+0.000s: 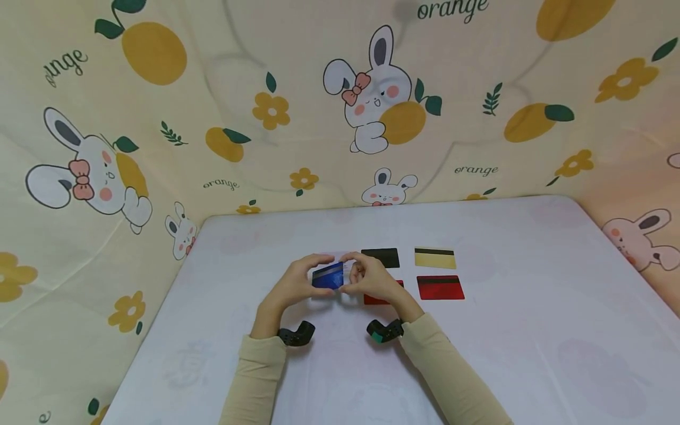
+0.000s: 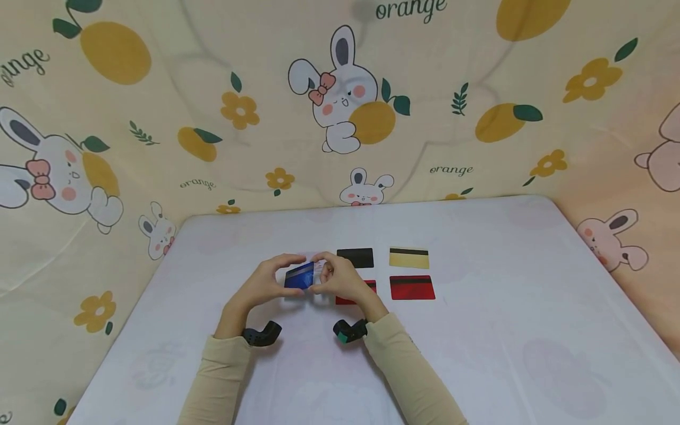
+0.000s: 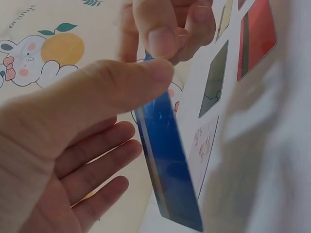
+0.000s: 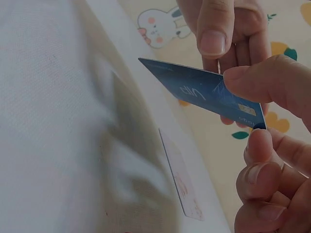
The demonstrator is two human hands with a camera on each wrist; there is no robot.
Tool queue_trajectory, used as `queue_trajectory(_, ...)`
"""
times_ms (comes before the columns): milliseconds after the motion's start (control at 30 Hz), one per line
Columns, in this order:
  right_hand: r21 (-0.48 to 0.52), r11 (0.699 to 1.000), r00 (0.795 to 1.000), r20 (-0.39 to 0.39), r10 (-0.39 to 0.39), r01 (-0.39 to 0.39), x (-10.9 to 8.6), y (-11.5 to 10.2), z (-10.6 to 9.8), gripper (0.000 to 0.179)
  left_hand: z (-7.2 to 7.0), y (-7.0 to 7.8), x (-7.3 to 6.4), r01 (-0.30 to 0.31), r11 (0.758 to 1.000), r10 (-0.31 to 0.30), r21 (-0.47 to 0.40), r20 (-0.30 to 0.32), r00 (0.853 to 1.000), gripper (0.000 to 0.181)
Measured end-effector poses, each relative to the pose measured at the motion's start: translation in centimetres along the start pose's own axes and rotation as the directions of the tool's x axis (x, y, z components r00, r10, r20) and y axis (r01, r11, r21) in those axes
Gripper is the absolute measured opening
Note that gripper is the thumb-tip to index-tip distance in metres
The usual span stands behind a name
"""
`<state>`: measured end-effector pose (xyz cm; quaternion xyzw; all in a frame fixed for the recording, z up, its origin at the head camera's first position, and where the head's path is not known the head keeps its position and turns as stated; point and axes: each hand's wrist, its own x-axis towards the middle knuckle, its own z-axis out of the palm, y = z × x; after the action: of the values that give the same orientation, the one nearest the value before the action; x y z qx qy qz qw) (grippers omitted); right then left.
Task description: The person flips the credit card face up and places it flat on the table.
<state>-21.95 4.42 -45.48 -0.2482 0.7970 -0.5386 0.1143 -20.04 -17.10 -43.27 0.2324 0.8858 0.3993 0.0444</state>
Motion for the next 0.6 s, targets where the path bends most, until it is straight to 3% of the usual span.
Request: queue_trajectory(600,-0.010,0.999,0.999,0.005,-0.037,0.037,-0.17,-0.97,0.14,0.052,0.25,0.40,0.04,-0.062,0.997,0.062,0.052,0.006,0.998,0.061)
